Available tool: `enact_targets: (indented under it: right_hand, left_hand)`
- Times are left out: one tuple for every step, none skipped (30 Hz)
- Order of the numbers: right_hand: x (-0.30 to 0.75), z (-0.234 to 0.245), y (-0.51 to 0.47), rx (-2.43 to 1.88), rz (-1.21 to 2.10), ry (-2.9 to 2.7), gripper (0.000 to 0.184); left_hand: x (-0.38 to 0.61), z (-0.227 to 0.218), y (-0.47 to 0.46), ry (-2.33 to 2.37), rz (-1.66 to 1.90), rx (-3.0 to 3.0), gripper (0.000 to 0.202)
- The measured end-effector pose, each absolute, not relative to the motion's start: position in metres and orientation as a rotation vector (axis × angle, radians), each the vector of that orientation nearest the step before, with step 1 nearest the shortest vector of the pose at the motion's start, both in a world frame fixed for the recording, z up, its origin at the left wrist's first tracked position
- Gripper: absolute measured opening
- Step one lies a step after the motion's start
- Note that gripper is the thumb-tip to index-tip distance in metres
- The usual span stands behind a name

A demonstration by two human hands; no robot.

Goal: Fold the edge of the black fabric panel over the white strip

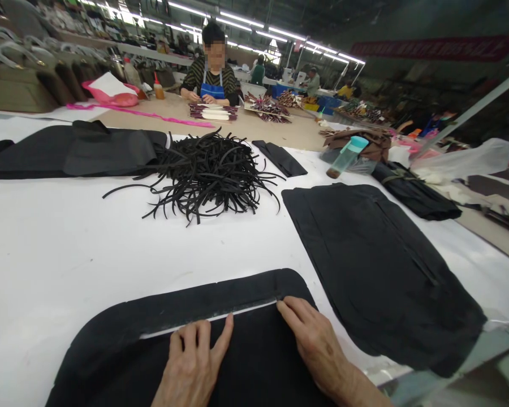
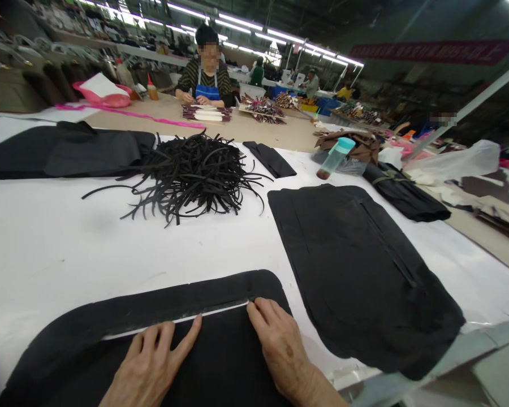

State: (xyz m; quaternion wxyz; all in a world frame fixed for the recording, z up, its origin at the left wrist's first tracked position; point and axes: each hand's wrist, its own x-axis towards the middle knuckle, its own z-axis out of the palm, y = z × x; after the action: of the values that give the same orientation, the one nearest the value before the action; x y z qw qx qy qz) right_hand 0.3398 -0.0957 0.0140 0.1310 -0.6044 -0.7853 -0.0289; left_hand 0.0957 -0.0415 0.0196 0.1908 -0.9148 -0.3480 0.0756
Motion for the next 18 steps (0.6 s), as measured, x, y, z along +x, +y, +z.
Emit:
enact_targets:
  right_hand:
    - [0.339, 0.014, -0.096, -1.766, -0.080, -2.318, 0.037]
    - [0.338, 0.014, -0.096, -1.778, -0.072, -2.359, 0.038]
    - [0.337, 0.013, -0.095, -1.786, -0.065, -2.394, 0.039]
    - [0.337, 0.013, -0.095, -1.786, -0.074, -2.416, 0.040]
    - [0.338, 0.012, -0.095, -1.779, -0.095, -2.430, 0.040]
    - [0.339, 0.011, -0.095, -1.772, -0.118, -2.438, 0.040]
    - [0.340, 0.009, -0.095, -1.767, -0.137, -2.443, 0.040]
    - [0.342, 0.007, -0.096, -1.757, -0.157, -2.446, 0.040]
    - [0.344, 0.005, -0.096, -1.745, -0.178, -2.450, 0.040]
    - [0.345, 0.004, -0.097, -1.732, -0.202, -2.454, 0.041]
    - [0.347, 0.002, -0.098, -1.719, -0.231, -2.458, 0.043]
    - [0.349, 0.000, -0.099, -1.705, -0.272, -2.460, 0.046]
    - [0.351, -0.002, -0.099, -1.684, -0.320, -2.462, 0.047]
    - [0.353, -0.003, -0.098, -1.659, -0.367, -2.463, 0.049]
    - [0.355, -0.004, -0.097, -1.621, -0.408, -2.464, 0.048]
    - [0.357, -0.005, -0.096, -1.578, -0.437, -2.467, 0.047]
    - [0.359, -0.005, -0.095, -1.541, -0.457, -2.474, 0.046]
    - [0.361, -0.006, -0.093, -1.507, -0.471, -2.480, 0.046]
  left_hand:
    - [0.096, 0.019, -0.041, -0.970, 0.206, -2.567, 0.068]
    - [0.096, 0.019, -0.041, -0.964, 0.199, -2.567, 0.067]
    - [0.095, 0.019, -0.041, -0.959, 0.192, -2.572, 0.067]
    - [0.095, 0.019, -0.041, -0.956, 0.185, -2.579, 0.067]
    - [0.094, 0.018, -0.041, -0.954, 0.174, -2.586, 0.067]
    - [0.093, 0.017, -0.041, -0.954, 0.158, -2.594, 0.066]
    - [0.092, 0.015, -0.041, -0.956, 0.137, -2.601, 0.064]
    - [0.090, 0.013, -0.041, -0.962, 0.110, -2.609, 0.062]
    - [0.087, 0.011, -0.041, -0.972, 0.079, -2.619, 0.058]
    - [0.085, 0.010, -0.040, -0.978, 0.041, -2.635, 0.054]
    - [0.081, 0.008, -0.039, -0.972, -0.004, -2.655, 0.051]
    - [0.077, 0.008, -0.037, -0.954, -0.052, -2.672, 0.047]
    - [0.072, 0.008, -0.035, -0.924, -0.088, -2.688, 0.044]
    - [0.068, 0.008, -0.033, -0.888, -0.112, -2.701, 0.042]
    - [0.063, 0.010, -0.031, -0.851, -0.125, -2.712, 0.039]
    - [0.058, 0.012, -0.028, -0.817, -0.122, -2.725, 0.038]
    - [0.053, 0.013, -0.027, -0.792, -0.104, -2.741, 0.036]
    - [0.048, 0.015, -0.025, -0.774, -0.084, -2.756, 0.035]
